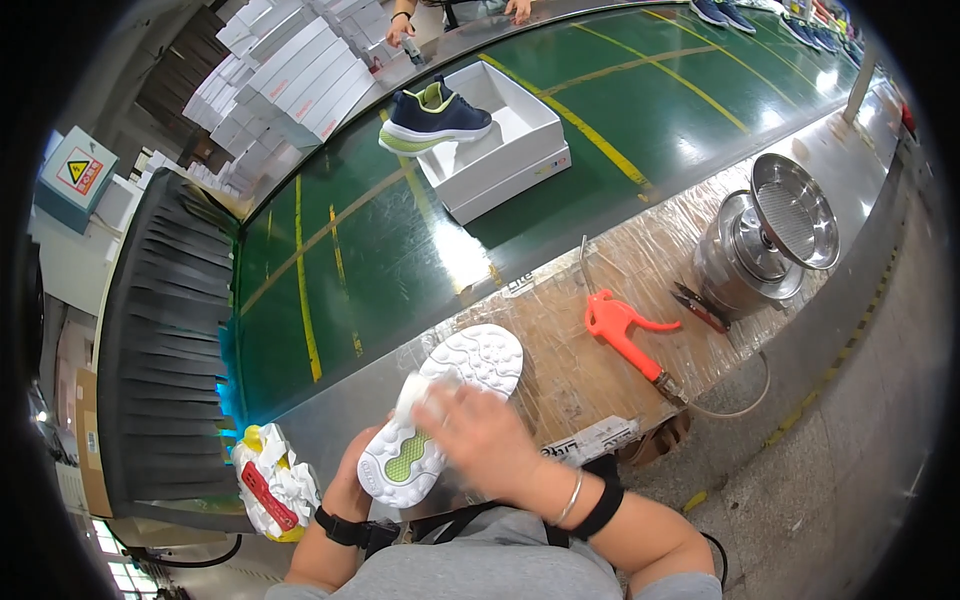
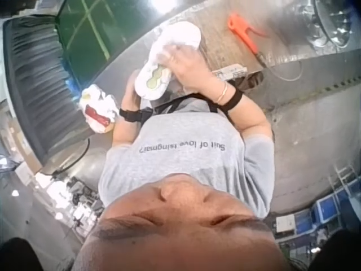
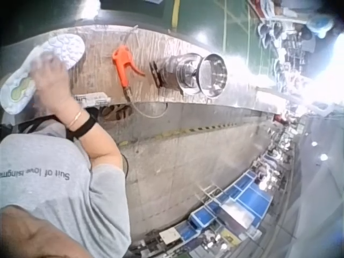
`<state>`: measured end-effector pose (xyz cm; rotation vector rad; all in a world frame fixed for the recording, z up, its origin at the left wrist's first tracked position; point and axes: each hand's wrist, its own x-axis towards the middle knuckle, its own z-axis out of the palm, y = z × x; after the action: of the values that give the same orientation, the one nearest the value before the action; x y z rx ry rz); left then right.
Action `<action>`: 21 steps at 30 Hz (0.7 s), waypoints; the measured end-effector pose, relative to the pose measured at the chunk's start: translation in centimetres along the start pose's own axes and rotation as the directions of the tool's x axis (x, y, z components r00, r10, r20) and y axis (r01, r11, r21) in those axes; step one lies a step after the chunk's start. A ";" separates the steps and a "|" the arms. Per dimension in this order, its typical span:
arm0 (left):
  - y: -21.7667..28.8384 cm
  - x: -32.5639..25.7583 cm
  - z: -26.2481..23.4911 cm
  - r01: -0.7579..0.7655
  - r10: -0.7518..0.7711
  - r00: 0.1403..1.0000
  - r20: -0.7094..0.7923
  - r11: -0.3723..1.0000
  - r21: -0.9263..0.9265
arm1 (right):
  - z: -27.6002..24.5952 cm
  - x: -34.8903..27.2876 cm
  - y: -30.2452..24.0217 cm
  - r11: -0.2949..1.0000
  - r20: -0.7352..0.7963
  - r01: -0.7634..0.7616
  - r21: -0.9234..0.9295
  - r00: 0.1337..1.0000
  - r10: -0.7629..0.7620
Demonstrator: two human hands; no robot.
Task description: Cleaning the soles of shoes using a white cloth dipped in a cleaning solution.
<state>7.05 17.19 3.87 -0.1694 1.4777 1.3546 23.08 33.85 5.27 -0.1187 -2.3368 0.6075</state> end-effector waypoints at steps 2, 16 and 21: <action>0.0 -0.3 0.5 0.024 -0.023 1.000 -0.019 1.000 0.008 | -0.3 1.6 4.0 0.974 0.063 -0.161 -0.158 0.983 0.172; 0.7 -0.9 2.5 -0.048 0.051 0.998 -0.029 0.995 0.090 | -0.1 1.5 7.5 0.923 -0.034 -0.348 -0.162 0.937 0.347; 0.7 -0.6 3.3 -0.057 0.060 0.997 -0.042 0.996 0.068 | 0.1 1.0 10.6 0.858 0.078 -0.513 -0.020 0.855 0.513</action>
<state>8.77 19.66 5.48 -0.1144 1.5732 1.3532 21.37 43.47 0.92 -0.7528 -2.3847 0.8834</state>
